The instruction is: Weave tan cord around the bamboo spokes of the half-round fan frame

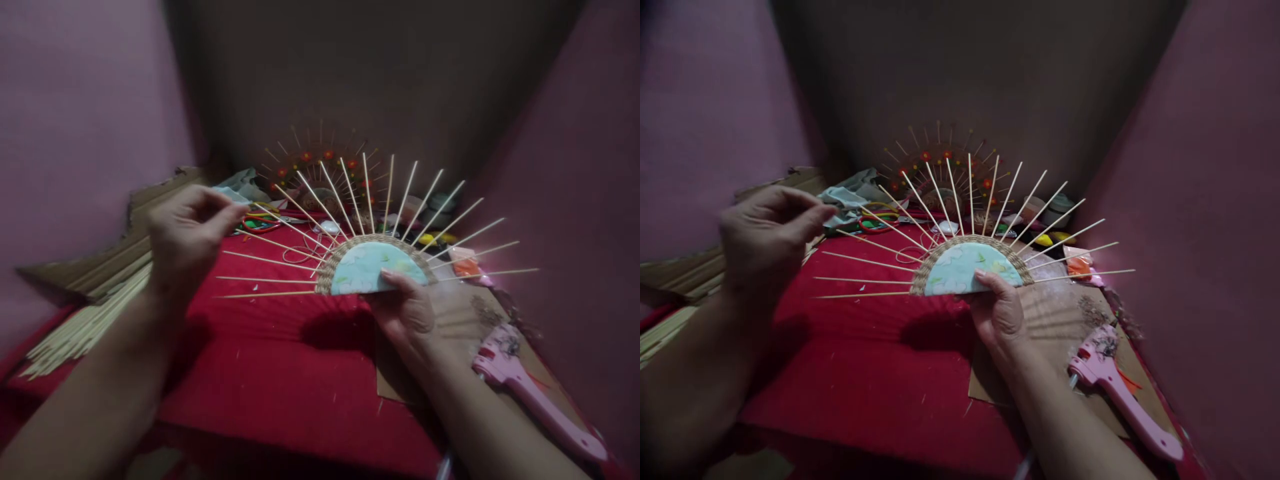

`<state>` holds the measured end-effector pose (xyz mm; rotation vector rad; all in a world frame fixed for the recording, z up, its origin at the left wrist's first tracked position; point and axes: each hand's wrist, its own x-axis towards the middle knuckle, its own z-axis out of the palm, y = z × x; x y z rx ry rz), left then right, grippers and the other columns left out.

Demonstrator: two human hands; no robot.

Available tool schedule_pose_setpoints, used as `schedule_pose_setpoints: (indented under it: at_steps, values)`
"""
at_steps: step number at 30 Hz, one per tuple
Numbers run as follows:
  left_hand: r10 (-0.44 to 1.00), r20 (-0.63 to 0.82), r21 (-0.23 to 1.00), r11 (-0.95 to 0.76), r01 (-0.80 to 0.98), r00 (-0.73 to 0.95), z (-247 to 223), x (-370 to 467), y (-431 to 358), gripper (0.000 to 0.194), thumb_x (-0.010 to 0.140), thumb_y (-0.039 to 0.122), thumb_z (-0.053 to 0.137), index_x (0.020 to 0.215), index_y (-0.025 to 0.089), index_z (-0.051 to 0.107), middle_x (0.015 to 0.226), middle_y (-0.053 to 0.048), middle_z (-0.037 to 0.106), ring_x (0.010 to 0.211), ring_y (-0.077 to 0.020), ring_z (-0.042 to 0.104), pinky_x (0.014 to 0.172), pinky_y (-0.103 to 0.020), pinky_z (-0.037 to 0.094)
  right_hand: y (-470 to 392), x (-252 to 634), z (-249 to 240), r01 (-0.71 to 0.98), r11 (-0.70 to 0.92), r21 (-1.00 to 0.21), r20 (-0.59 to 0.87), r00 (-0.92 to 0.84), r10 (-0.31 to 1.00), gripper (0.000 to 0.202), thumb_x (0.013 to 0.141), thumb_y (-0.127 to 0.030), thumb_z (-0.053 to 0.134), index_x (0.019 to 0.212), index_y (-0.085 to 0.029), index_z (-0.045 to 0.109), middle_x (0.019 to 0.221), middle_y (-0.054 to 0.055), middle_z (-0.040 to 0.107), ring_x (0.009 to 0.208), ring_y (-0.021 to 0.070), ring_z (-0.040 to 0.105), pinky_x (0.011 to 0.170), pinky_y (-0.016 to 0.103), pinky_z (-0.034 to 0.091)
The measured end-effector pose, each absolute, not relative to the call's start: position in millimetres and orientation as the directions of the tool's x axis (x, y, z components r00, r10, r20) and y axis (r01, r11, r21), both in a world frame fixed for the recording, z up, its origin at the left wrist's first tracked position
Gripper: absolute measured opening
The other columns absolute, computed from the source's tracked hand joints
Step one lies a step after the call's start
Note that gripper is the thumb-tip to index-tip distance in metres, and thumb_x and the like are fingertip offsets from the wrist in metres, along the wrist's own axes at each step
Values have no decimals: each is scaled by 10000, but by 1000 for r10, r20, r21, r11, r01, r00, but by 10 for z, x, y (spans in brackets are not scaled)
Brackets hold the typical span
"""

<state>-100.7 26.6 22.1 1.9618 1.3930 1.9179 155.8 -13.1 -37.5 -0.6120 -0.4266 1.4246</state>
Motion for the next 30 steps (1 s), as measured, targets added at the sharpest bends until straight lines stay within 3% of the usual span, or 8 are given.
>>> schedule_pose_setpoints:
  at_steps: [3, 6, 8, 11, 14, 18, 26, 30]
  values:
    - [828, 516, 840, -441, 316, -219, 259, -1252, 428, 105, 775, 299, 621, 816, 214, 666, 547, 54, 560, 539, -69, 506, 460, -236, 284, -144, 1575, -356, -811, 12, -584, -68, 64, 996, 395, 601, -73, 580, 971, -201, 627, 666, -17, 694, 570, 156, 625, 524, 280, 533]
    - [963, 268, 953, -261, 151, -28, 208, -1214, 489, 113, 704, 258, 695, 805, 211, 679, 570, 45, 586, 469, -50, 463, 427, -215, 287, -170, 1580, -339, -845, -20, -534, -68, 18, 998, 424, 620, -65, 581, 1013, -220, 618, 706, -26, 710, 623, 148, 646, 600, 274, 542]
    - [976, 149, 982, -165, 90, 159, 143, -1013, 432, 208, 646, 225, 735, 844, 189, 684, 578, 31, 586, 450, -52, 457, 421, -206, 321, -190, 1577, -334, -861, -58, -506, -95, -12, 995, 418, 624, -66, 601, 1013, -217, 618, 734, -18, 719, 672, 152, 662, 601, 257, 540]
    - [894, 27, 998, -46, 30, 447, 60, -627, 253, 445, 642, 202, 732, 1075, 177, 631, 824, -53, 675, 594, -114, 578, 560, -263, 452, -215, 1568, -339, -855, -122, -504, -135, -61, 989, 391, 626, -76, 623, 994, -207, 622, 744, -7, 721, 669, 166, 667, 564, 265, 539]
    - [830, 41, 999, -26, -34, 557, 19, -379, 107, 452, 676, 236, 708, 1112, 162, 616, 923, -101, 677, 738, -168, 626, 691, -314, 483, -228, 1551, -345, -839, -134, -527, -135, -73, 988, 378, 614, -69, 642, 971, -194, 629, 727, -4, 716, 685, 179, 669, 588, 291, 549]
    - [832, 61, 998, -44, -43, 552, -19, -350, 79, 364, 678, 263, 711, 1017, 138, 666, 877, -98, 685, 746, -177, 626, 706, -317, 482, -234, 1522, -332, -831, -155, -534, -166, -76, 983, 413, 586, -62, 658, 980, -184, 633, 722, 3, 713, 694, 191, 664, 666, 337, 553]
    - [867, 20, 996, -59, 61, 499, -45, -381, 92, 181, 685, 245, 701, 813, 119, 724, 717, -59, 671, 621, -131, 570, 617, -264, 452, -227, 1542, -358, -767, -213, -605, -146, -156, 977, 472, 569, -82, 627, 1032, -174, 624, 574, -23, 651, 425, 134, 534, 397, 242, 423]
    - [872, 71, 996, -90, 17, 484, -54, -344, 80, 142, 673, 223, 703, 784, 136, 724, 773, -54, 677, 712, -152, 597, 664, -259, 468, -218, 1554, -378, -755, -238, -612, -146, -187, 971, 415, 552, -78, 627, 958, -166, 640, 535, -28, 630, 403, 128, 514, 388, 241, 412]
